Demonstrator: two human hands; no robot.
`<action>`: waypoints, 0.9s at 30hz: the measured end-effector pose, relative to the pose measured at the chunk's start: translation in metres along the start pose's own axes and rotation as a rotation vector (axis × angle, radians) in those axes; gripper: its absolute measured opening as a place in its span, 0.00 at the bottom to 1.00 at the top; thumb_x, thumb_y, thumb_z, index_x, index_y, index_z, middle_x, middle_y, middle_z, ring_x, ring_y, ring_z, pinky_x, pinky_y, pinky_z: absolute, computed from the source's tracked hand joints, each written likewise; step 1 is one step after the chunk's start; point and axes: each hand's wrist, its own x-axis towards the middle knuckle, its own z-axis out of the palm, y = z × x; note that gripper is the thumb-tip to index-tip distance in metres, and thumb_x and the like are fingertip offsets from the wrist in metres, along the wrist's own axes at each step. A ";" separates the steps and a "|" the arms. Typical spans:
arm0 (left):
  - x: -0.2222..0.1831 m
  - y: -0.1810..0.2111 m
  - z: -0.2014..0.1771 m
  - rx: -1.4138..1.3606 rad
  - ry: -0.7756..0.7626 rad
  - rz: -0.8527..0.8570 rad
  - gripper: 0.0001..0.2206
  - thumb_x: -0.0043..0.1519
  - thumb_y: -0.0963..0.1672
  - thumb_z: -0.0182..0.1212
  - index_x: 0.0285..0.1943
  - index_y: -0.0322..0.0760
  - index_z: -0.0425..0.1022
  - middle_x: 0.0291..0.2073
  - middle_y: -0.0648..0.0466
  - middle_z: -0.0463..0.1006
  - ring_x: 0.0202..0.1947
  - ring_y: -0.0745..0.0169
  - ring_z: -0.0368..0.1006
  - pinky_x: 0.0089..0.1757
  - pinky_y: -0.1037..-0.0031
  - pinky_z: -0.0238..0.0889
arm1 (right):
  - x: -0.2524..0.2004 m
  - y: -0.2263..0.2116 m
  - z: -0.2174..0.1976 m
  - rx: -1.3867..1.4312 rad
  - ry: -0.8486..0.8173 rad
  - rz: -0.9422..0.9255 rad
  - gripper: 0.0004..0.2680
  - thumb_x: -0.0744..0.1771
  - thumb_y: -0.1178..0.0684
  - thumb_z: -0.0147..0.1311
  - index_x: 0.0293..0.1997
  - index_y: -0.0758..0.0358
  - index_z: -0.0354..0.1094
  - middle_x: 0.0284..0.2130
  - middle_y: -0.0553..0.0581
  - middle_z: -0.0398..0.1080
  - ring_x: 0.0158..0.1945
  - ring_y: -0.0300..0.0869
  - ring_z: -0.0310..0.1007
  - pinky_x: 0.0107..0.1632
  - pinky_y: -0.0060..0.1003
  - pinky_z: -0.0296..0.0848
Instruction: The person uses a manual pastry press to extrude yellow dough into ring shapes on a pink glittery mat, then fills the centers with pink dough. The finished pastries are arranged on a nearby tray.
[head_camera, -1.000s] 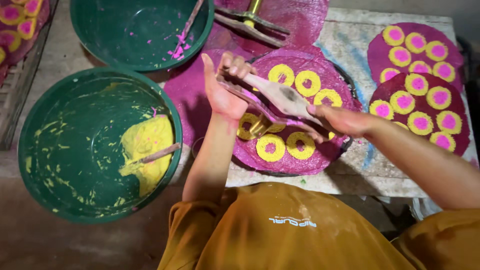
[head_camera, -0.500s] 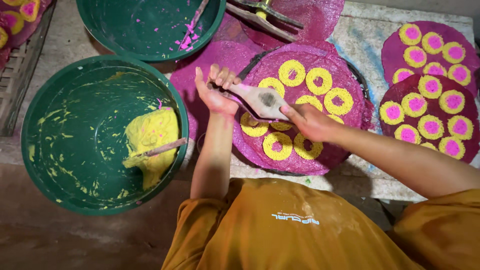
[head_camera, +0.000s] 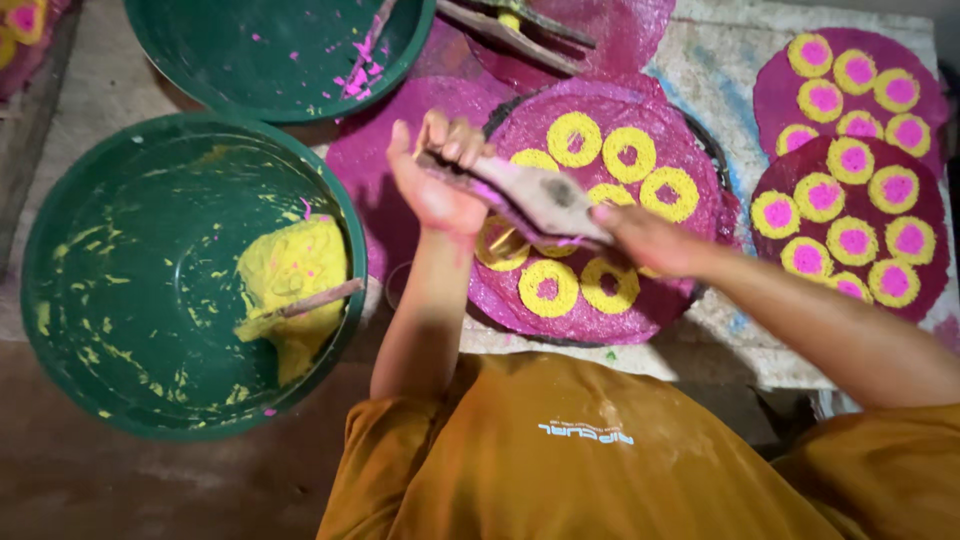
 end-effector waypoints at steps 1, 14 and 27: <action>0.001 -0.011 0.000 -0.029 0.027 -0.005 0.19 0.68 0.55 0.44 0.30 0.43 0.60 0.22 0.60 0.61 0.27 0.65 0.58 0.40 0.67 0.58 | -0.009 0.006 -0.010 -0.029 -0.033 0.066 0.28 0.71 0.30 0.25 0.35 0.65 0.71 0.20 0.58 0.65 0.24 0.44 0.67 0.30 0.44 0.74; 0.039 -0.072 -0.049 -0.068 0.105 -0.106 0.19 0.66 0.55 0.43 0.26 0.46 0.57 0.18 0.63 0.56 0.21 0.68 0.54 0.32 0.70 0.54 | -0.020 0.021 -0.007 -0.120 0.263 0.014 0.24 0.72 0.34 0.32 0.45 0.67 0.72 0.26 0.64 0.72 0.33 0.52 0.75 0.41 0.49 0.71; 0.082 -0.043 -0.010 0.028 -0.002 -0.069 0.16 0.66 0.53 0.43 0.28 0.44 0.58 0.20 0.60 0.56 0.23 0.65 0.54 0.36 0.67 0.55 | 0.021 0.025 -0.029 -0.050 0.340 -0.121 0.23 0.72 0.35 0.34 0.46 0.67 0.72 0.24 0.62 0.69 0.30 0.48 0.70 0.37 0.47 0.69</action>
